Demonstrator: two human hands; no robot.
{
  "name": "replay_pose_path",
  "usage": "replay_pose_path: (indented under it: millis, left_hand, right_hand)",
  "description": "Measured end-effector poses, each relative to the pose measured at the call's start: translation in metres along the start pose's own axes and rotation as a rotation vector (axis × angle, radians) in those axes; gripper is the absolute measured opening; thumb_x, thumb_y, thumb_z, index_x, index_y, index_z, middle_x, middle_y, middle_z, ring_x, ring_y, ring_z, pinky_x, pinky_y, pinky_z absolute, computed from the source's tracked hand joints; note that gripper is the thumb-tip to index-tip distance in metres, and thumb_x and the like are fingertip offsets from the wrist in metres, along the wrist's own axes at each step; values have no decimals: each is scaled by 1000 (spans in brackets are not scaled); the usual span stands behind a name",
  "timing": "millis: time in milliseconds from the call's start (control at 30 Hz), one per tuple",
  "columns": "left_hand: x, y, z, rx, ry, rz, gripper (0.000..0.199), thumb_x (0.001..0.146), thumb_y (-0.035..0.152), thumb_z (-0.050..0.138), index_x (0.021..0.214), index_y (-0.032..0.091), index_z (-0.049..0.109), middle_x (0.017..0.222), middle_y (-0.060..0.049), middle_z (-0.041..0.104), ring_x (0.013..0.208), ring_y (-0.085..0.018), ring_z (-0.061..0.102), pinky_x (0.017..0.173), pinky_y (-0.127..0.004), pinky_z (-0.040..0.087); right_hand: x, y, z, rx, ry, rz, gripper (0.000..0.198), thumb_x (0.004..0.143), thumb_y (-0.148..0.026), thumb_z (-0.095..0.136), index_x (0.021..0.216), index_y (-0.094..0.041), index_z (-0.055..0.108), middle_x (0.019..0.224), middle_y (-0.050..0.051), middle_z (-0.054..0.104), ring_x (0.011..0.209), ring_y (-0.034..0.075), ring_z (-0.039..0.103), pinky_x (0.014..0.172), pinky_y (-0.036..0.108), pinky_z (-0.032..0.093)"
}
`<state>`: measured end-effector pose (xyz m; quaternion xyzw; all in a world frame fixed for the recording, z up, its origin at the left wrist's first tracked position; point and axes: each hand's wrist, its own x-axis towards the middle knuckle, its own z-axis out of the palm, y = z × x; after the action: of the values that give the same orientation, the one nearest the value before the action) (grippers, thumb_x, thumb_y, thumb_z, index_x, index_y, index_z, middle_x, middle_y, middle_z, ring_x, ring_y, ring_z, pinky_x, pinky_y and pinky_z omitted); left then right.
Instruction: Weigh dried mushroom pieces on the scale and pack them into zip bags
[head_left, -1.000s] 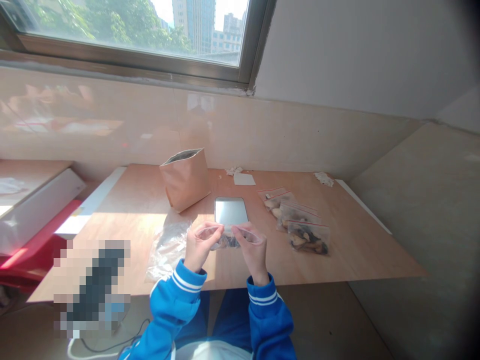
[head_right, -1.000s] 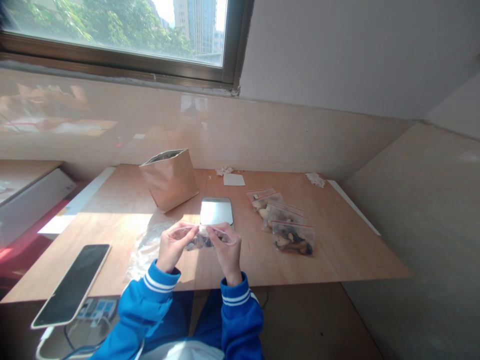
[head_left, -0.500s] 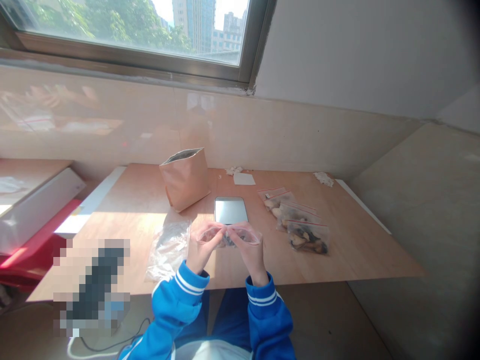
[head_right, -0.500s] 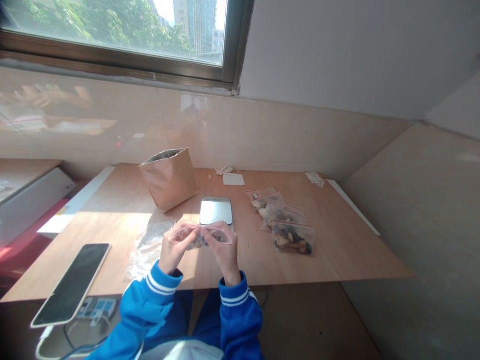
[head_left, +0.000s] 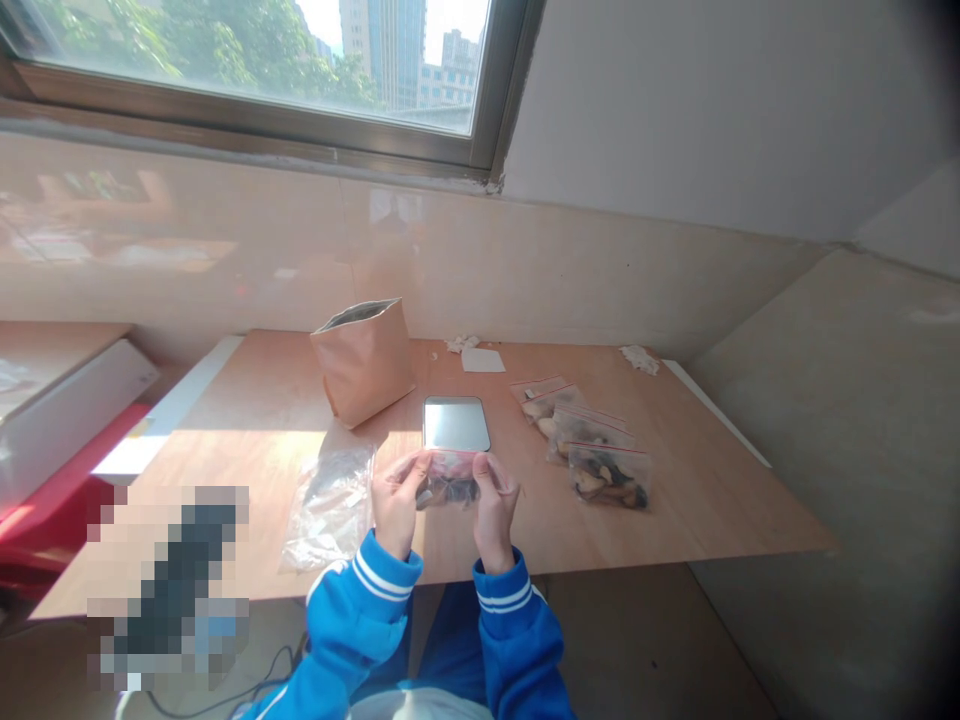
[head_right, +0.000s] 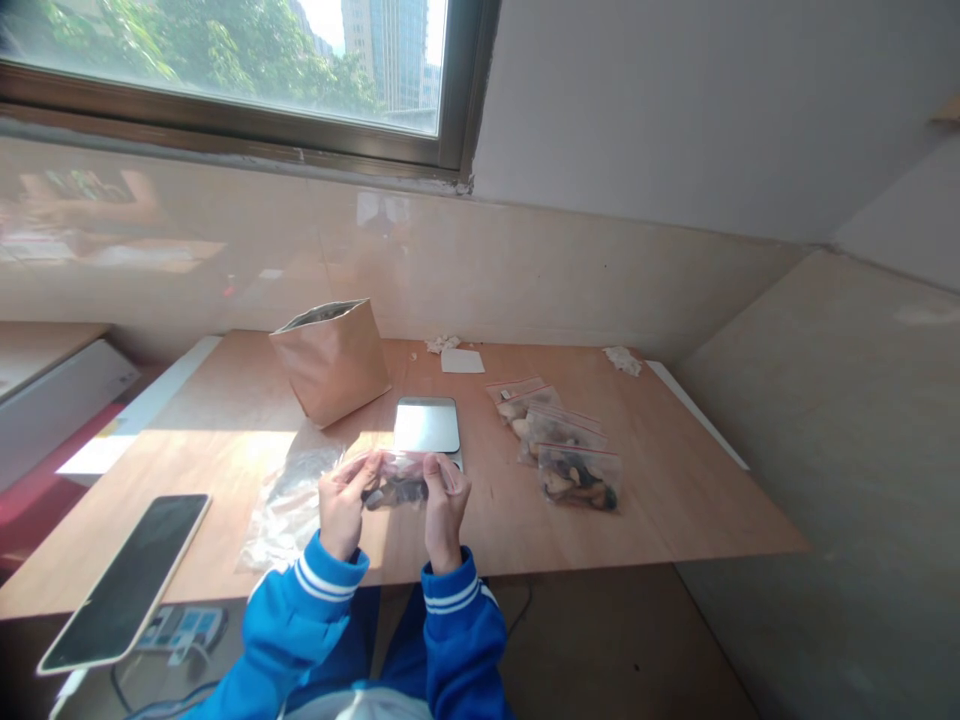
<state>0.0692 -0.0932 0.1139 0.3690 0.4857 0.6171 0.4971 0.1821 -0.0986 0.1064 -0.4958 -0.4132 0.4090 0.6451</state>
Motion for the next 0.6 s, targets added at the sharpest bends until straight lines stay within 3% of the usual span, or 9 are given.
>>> replay_pose_path:
  millis: [100,200,400,500,600]
  left_hand:
    - [3,-8,0,-92,27,-43,34,78,49,65,75,16,74,73,-6,74,70,-22,70,68,-33,58]
    - [5,-19,-2,-127,33,-123,39,83,52,56,74,18,73,70,-6,73,69,-22,70,72,-36,58]
    - [10,-35,-4,-75,-11,-165,46,87,56,46,76,20,73,79,-10,75,79,-28,71,76,-41,58]
    - [21,-30,-18,25,0,-102,56,90,57,33,77,19,72,85,-13,74,82,-27,71,81,-42,56]
    - [46,-22,-49,268,239,152,57,93,53,27,91,15,69,98,-14,70,99,-25,65,97,-42,48]
  right_hand:
    - [3,4,0,45,125,27,53,89,-58,49,61,-17,66,57,5,67,55,17,63,57,28,50]
    - [5,5,0,56,203,49,62,92,-62,40,54,-18,62,52,5,64,54,17,63,62,28,50]
    - [13,13,-9,1,222,81,68,92,-65,32,51,-20,61,51,7,64,58,21,65,67,33,52]
    - [42,20,-39,-52,245,81,68,91,-67,30,50,-21,60,50,8,64,54,23,64,64,36,52]
    - [92,23,-85,-274,387,-33,71,90,-69,24,54,-20,61,56,11,66,54,24,64,61,37,51]
